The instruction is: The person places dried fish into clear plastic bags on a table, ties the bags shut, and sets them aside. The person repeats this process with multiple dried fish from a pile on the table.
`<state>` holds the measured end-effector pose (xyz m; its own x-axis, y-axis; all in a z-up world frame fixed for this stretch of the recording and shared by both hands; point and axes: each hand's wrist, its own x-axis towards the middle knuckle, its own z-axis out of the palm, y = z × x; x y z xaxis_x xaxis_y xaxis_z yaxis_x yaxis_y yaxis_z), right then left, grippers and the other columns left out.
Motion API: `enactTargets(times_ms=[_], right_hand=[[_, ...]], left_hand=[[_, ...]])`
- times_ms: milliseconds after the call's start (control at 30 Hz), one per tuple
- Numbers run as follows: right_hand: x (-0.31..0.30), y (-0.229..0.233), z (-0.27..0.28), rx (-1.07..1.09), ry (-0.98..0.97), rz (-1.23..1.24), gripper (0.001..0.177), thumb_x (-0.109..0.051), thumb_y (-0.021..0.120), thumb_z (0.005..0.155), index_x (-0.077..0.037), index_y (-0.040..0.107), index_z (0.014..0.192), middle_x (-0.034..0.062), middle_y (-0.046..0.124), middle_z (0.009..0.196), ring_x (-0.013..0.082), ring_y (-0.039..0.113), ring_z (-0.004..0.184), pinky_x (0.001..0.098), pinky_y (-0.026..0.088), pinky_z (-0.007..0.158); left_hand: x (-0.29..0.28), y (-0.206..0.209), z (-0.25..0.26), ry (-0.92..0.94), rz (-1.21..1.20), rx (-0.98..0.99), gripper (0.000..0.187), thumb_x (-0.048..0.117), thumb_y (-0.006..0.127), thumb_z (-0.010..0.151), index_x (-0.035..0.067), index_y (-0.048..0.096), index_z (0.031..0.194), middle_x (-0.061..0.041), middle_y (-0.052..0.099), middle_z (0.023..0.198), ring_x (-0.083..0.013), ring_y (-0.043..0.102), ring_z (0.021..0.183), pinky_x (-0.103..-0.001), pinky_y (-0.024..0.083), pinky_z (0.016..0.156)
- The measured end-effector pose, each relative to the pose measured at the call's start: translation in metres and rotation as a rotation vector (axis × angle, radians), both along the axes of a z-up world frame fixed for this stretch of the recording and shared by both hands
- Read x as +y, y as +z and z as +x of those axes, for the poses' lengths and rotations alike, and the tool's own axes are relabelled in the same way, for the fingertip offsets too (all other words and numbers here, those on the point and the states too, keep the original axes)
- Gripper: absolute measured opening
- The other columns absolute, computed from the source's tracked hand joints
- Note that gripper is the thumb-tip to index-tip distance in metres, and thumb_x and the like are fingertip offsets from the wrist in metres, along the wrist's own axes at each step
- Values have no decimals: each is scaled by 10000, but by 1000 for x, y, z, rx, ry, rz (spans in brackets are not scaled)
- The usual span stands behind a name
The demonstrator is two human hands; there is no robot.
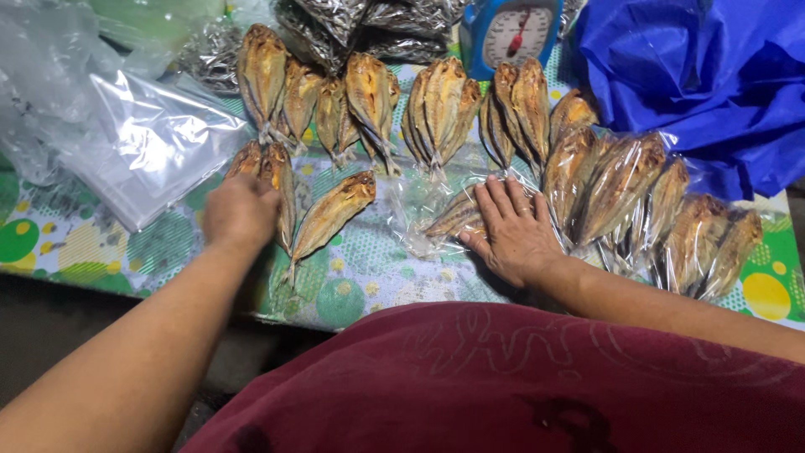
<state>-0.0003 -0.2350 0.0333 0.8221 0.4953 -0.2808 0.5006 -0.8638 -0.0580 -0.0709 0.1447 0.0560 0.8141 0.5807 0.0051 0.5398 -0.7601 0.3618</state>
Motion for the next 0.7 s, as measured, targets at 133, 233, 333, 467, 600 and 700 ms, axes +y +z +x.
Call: enactTargets(times_ms=[133, 233, 333, 467, 600, 700], right_hand=[[0, -1, -1, -22, 3, 11, 874, -702, 267, 966, -153, 81, 1619, 101, 36, 1700, 319, -21, 1558, 565, 50, 1210], [0, -2, -1, -26, 3, 13, 881, -704, 277, 963, -150, 82, 1620, 102, 39, 1698, 318, -19, 1557, 568, 50, 1209], [-1, -4, -1, -35, 1, 17, 874, -700, 282, 964, -151, 89, 1617, 106, 42, 1694, 319, -19, 1556, 572, 46, 1205], [-3, -8, -2, -52, -1, 39, 890, -717, 308, 955, -162, 101, 1619, 102, 84, 1702, 315, 2, 1563, 568, 58, 1215], [-18, -7, 9, -22, -20, 299, 1100, -770, 482, 852, -115, 43, 1620, 155, 132, 1685, 323, 101, 1550, 535, 116, 1236], [-37, -1, 9, 4, -93, 448, 1227, -757, 603, 759, -123, 6, 1623, 195, 146, 1671, 358, 164, 1529, 511, 173, 1225]], left_hand=[[7, 13, -20, 124, -22, 163, 486, 436, 853, 805, 94, 691, 1108, -168, 691, 1175, -378, 637, 1108, -522, 492, 922], [-2, 16, -23, 46, 59, 110, 501, 408, 843, 792, 95, 687, 1150, -149, 652, 1253, -367, 614, 1150, -512, 476, 953], [-15, 19, -19, -92, 63, 136, 398, 409, 793, 867, 101, 728, 1110, -131, 661, 1257, -330, 623, 1191, -484, 482, 1016], [-45, 19, -10, -350, 135, 221, 601, 508, 875, 730, 118, 703, 1153, -188, 588, 1262, -358, 567, 1181, -489, 456, 976], [-55, 19, -4, -353, 232, 298, 661, 454, 921, 681, 79, 677, 1168, -175, 618, 1262, -348, 580, 1205, -483, 475, 983], [-53, 19, 3, -343, 212, 326, 695, 429, 924, 689, 75, 648, 1219, -161, 664, 1218, -335, 608, 1197, -488, 489, 984]])
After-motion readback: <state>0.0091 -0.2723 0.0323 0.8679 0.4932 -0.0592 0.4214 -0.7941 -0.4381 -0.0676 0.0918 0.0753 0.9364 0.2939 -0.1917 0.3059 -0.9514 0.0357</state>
